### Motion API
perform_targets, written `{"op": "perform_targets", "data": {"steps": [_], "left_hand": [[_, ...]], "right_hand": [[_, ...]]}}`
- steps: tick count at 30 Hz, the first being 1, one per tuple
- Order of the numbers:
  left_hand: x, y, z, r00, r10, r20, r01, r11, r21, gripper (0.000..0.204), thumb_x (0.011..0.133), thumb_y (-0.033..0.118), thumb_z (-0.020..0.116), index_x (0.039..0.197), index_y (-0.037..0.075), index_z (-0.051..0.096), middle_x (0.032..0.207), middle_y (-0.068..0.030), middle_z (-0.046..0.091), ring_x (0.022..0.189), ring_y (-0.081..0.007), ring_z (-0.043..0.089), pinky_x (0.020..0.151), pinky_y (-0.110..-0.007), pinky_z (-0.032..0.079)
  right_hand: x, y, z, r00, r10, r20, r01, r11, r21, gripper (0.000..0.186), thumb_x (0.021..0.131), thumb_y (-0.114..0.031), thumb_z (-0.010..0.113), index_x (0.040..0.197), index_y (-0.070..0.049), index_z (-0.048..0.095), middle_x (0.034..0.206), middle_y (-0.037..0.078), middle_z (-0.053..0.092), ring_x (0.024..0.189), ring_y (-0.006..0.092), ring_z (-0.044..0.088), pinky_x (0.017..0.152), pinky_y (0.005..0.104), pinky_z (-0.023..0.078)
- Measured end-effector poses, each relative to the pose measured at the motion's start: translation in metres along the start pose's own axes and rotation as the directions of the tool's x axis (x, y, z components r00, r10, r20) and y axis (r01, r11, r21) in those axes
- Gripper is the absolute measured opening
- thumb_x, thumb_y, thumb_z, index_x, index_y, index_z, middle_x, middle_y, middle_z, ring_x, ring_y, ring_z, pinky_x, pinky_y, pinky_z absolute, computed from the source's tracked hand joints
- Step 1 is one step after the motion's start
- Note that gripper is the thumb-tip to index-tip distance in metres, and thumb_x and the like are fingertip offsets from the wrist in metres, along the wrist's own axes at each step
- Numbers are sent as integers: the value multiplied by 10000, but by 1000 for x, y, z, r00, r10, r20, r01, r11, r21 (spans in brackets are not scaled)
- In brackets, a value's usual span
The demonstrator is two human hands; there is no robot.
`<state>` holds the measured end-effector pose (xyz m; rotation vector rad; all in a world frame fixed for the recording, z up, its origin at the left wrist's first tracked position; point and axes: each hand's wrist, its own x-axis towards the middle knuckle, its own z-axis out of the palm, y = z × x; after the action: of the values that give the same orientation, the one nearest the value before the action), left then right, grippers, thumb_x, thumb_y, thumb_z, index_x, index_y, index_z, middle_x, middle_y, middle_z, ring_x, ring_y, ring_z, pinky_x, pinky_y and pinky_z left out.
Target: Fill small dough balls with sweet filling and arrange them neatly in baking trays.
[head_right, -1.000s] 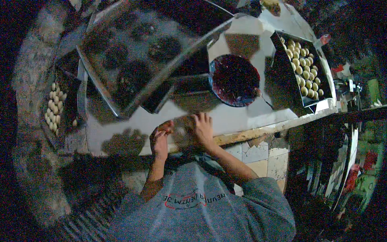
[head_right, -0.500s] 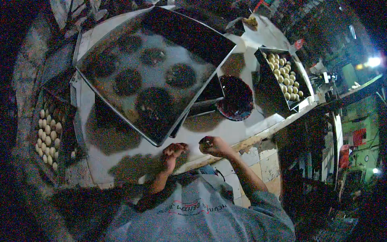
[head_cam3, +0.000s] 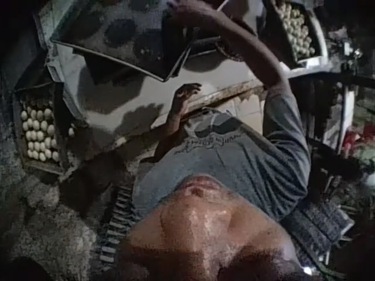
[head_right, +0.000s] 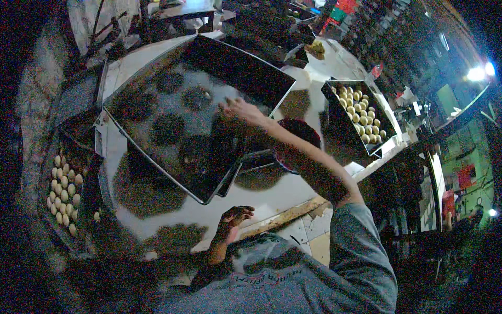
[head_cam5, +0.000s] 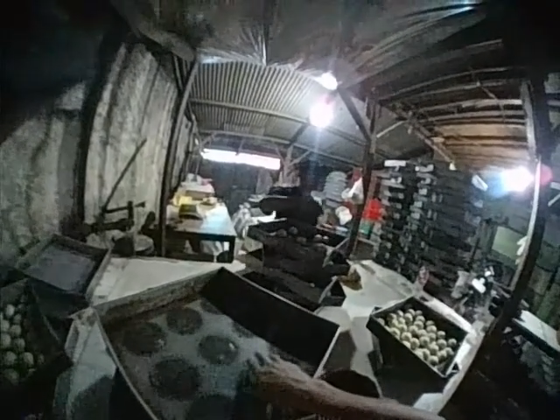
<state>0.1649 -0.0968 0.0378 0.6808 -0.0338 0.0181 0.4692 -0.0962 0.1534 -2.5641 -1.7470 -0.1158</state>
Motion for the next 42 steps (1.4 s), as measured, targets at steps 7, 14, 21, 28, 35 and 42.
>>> {"op": "perform_targets", "data": {"steps": [7,14,21,28,35,42], "left_hand": [[27,-37,33,994,12,-110,-5,998,56,254,750,177,590,934,2,576,1052,-166,554,940,-214,536,845,-325,399],[99,-109,69,987,160,-22,-156,978,139,141,729,123,550,801,4,571,1038,-184,552,927,-245,524,842,-333,392],[149,-170,150,979,53,-199,-55,998,-6,215,748,162,532,852,-25,556,1036,-192,545,899,-255,539,816,-349,426],[159,-212,191,966,-159,-206,216,932,291,123,802,47,498,896,-12,551,1010,-146,562,916,-183,532,842,-307,417],[163,-220,195,971,105,-217,15,872,490,177,845,100,523,983,-12,528,966,-96,571,885,-126,527,806,-264,422],[193,-196,233,952,289,97,-235,493,838,443,763,30,603,1181,11,457,1086,-140,532,1032,-189,509,881,-282,404]], "right_hand": [[-1,-22,-14,733,-312,-604,262,950,-173,610,815,-412,514,1256,-35,327,1314,263,277,1210,403,294,990,421,300],[-213,186,-50,629,460,-627,-201,875,441,386,691,-90,644,1057,-53,530,1144,146,490,1032,279,496,871,366,411],[-448,367,38,612,788,-74,-772,615,161,296,657,-136,616,921,-32,533,854,204,577,835,363,555,721,433,439],[-443,348,35,557,823,-107,-791,566,233,178,726,-115,549,873,-22,513,848,205,565,808,363,572,691,463,446],[-442,276,5,441,870,-222,-254,358,899,347,765,-96,591,1095,-22,515,796,107,589,644,132,525,582,252,427],[-422,128,8,664,746,-45,-274,299,914,510,761,-101,654,1210,-55,416,657,-3,497,562,71,440,516,222,377]]}}
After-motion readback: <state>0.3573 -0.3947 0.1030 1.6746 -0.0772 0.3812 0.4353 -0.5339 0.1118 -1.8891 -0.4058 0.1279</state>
